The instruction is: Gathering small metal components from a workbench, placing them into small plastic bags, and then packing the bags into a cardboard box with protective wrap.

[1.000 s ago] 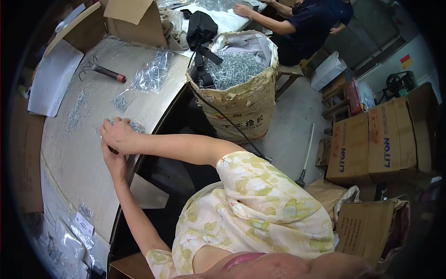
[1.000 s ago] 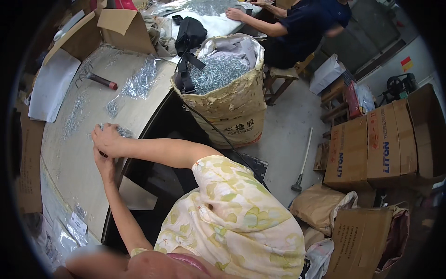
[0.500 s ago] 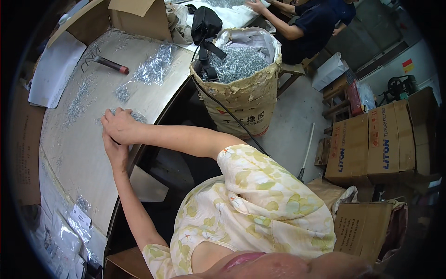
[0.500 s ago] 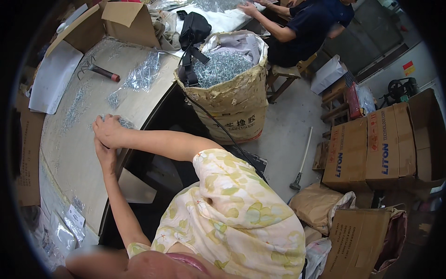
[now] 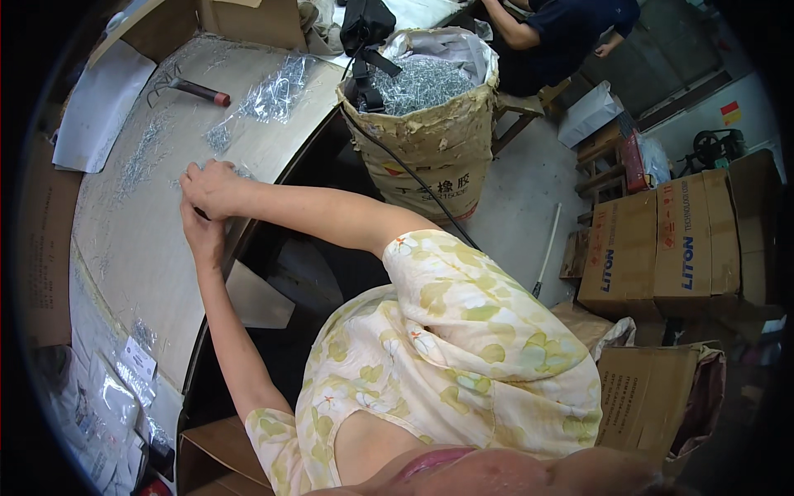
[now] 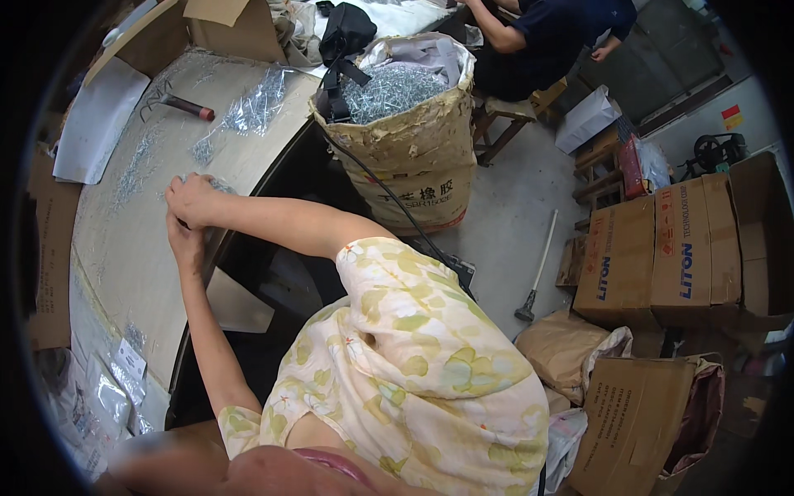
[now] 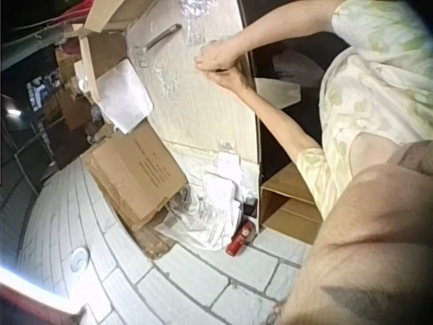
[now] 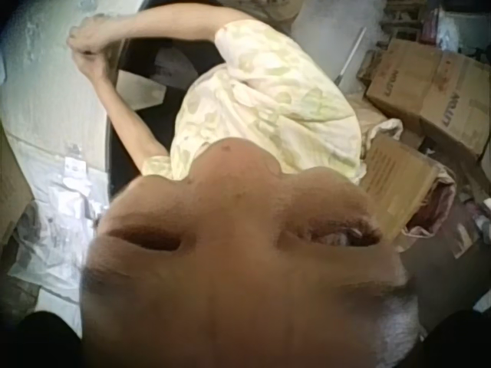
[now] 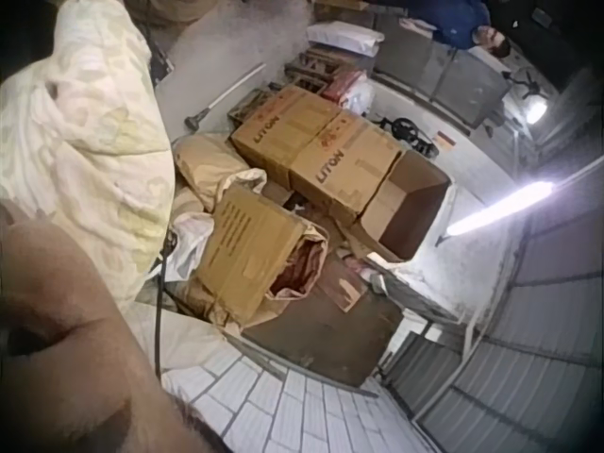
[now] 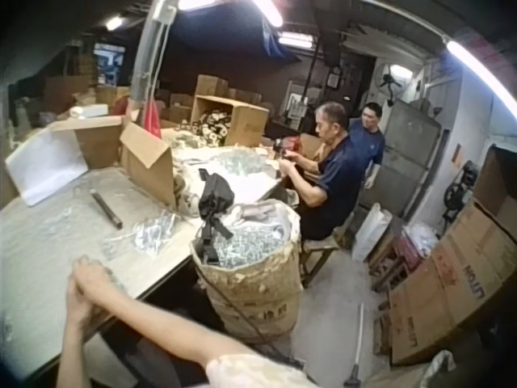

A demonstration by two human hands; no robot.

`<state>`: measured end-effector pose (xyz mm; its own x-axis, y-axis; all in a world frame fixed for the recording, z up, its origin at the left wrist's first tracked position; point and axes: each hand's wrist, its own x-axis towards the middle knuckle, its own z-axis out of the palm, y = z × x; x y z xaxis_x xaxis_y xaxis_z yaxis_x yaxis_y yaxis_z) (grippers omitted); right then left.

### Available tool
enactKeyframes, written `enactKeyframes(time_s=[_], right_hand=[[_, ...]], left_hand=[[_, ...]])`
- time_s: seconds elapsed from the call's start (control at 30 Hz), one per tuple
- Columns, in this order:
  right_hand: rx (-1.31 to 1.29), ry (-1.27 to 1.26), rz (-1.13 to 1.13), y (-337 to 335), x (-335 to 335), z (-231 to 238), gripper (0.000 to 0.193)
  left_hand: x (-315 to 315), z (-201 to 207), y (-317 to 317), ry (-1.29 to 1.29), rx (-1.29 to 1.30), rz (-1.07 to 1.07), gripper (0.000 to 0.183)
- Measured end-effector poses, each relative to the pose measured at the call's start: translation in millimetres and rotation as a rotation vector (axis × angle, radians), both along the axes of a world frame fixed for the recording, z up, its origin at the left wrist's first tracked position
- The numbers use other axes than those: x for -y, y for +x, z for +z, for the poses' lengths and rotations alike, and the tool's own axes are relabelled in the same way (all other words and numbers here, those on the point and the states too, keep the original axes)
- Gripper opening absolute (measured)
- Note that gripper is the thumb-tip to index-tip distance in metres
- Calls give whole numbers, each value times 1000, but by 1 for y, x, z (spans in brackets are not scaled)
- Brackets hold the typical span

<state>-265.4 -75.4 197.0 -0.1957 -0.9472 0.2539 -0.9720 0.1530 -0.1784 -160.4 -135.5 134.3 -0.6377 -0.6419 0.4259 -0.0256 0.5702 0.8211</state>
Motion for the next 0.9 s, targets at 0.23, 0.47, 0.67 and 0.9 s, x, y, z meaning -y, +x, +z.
enactKeyframes(time_s=[0.23,0.47,0.67,0.9], right_hand=[[-56,-76,-68,-14,-5,-6,55],[-43,-60,181,-18,32,-20,43],[-10,58,410,-77,22,-5,73],[181,157,402,-107,38,-9,74]], left_hand=[[-14,8,-16,-69,-2,57,57],[-19,8,48,223,61,187,74],[-155,54,252,507,66,392,41],[-337,101,476,672,16,1168,35]])
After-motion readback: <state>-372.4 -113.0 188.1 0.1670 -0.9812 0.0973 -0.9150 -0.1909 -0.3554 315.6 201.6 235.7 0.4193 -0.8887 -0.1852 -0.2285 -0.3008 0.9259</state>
